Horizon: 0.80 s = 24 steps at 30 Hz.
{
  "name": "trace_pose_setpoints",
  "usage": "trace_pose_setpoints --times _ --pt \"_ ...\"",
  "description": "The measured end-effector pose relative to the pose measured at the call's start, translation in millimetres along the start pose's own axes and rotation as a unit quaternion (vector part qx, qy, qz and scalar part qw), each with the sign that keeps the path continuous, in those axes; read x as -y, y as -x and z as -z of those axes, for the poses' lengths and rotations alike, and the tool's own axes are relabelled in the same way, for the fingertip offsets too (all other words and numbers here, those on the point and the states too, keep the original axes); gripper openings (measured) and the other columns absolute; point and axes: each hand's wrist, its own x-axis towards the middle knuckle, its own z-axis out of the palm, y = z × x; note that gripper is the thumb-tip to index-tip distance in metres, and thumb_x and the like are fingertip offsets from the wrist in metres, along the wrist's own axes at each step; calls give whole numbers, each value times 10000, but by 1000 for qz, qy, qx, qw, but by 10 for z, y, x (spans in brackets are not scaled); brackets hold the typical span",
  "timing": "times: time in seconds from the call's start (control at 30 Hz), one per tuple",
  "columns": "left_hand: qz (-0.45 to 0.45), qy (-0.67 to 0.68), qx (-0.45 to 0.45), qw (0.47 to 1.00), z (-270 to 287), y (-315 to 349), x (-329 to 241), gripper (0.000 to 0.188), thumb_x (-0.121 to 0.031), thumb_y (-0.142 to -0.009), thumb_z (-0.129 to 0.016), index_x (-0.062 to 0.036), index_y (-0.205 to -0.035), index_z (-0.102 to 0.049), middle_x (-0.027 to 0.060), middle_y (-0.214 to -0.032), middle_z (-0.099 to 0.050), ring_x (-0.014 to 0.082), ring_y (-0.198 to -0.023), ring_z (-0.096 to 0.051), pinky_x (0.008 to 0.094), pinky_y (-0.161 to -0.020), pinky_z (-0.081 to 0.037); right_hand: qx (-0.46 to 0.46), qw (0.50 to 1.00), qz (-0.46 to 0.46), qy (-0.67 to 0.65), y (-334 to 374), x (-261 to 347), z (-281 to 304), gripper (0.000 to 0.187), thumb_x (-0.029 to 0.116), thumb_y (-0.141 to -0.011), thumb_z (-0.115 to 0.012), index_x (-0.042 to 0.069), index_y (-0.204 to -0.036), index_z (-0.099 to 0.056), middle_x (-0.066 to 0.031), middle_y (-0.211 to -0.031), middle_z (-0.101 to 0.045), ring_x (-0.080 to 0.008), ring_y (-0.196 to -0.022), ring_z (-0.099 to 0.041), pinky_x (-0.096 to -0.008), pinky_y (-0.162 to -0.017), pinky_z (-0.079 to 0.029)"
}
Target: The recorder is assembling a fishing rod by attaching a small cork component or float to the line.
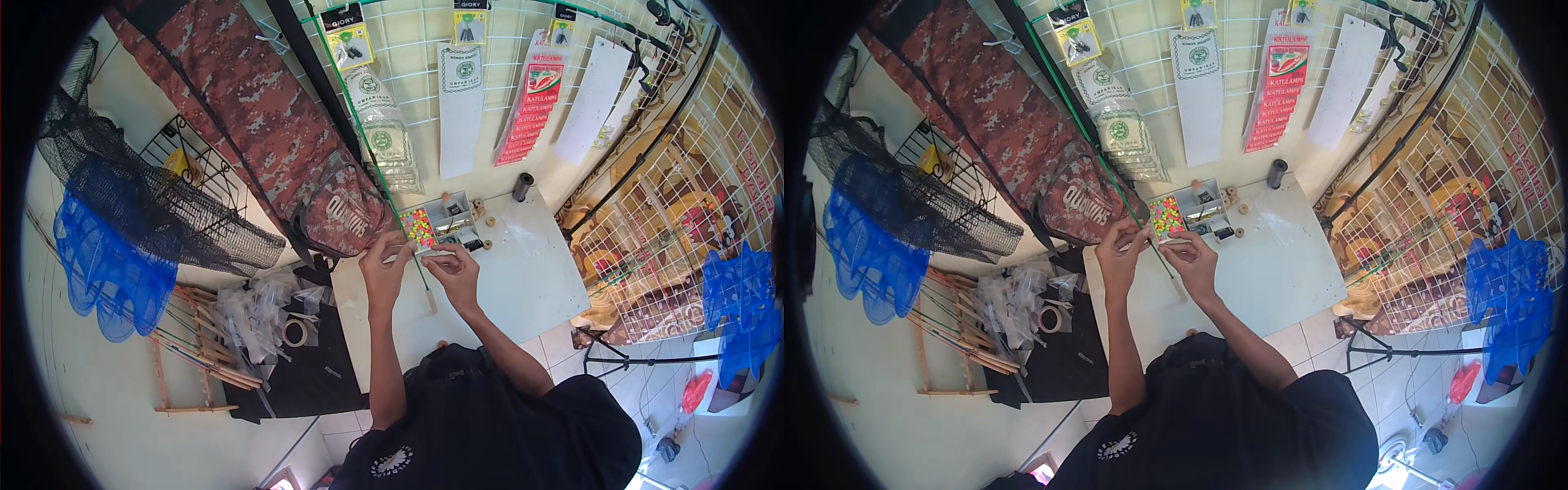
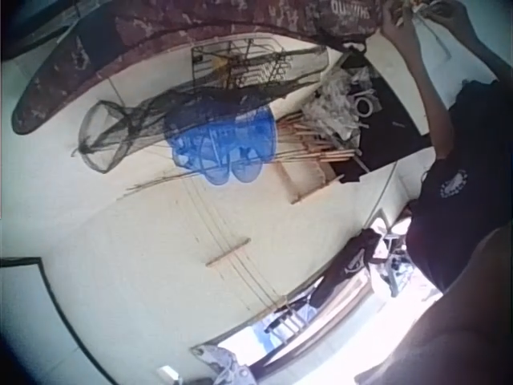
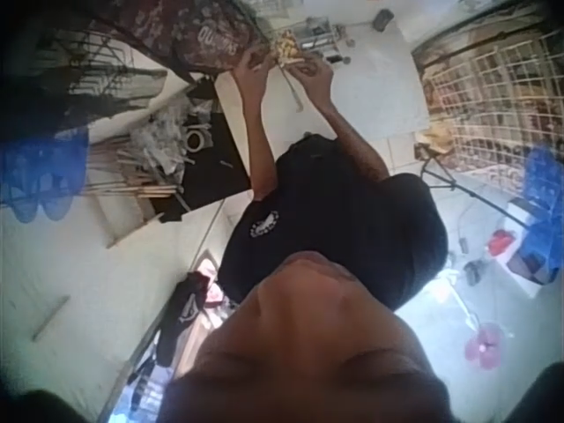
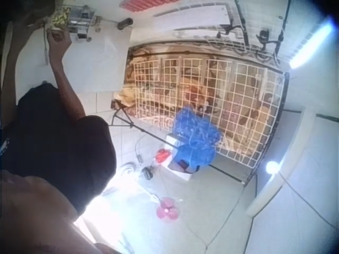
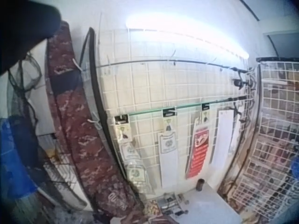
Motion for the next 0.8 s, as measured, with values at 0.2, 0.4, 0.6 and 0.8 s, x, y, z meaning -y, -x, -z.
trace_pose_setpoints --times 0.2,0.4,0.6,0.8 --pt "16 -3 4 1000 5 7 -20 196 -27 -849 -709 35 -1019 -633 117 -937 -681 159 -848 -690 267 -682 -585 7 1000 -12 0 -49 -6 -20 363 28 -837 -730 -27 -1147 -550 -144 -893 -730 -144 -874 -691 -270 -815 -548" --pt "12 -15 1 1000 10 12 -16 195 -26 -849 -711 40 -1016 -634 118 -939 -677 176 -858 -693 277 -692 -591 16 1000 -15 -2 -69 53 -47 343 38 -835 -740 -12 -1119 -553 -124 -865 -734 -127 -850 -688 -251 -772 -540" --pt "22 3 3 1000 8 19 5 205 -17 -848 -709 48 -1027 -634 128 -979 -669 215 -878 -695 285 -701 -601 15 1000 -18 -10 -83 50 -47 326 41 -838 -739 -4 -1103 -555 -119 -865 -735 -118 -848 -686 -247 -771 -537" --pt "28 15 4 999 8 19 15 216 -13 -847 -710 59 -1035 -632 131 -1010 -665 219 -887 -695 280 -702 -602 18 999 -24 -22 -92 79 -46 321 51 -841 -743 -2 -1091 -549 -126 -874 -734 -121 -871 -682 -248 -793 -531"
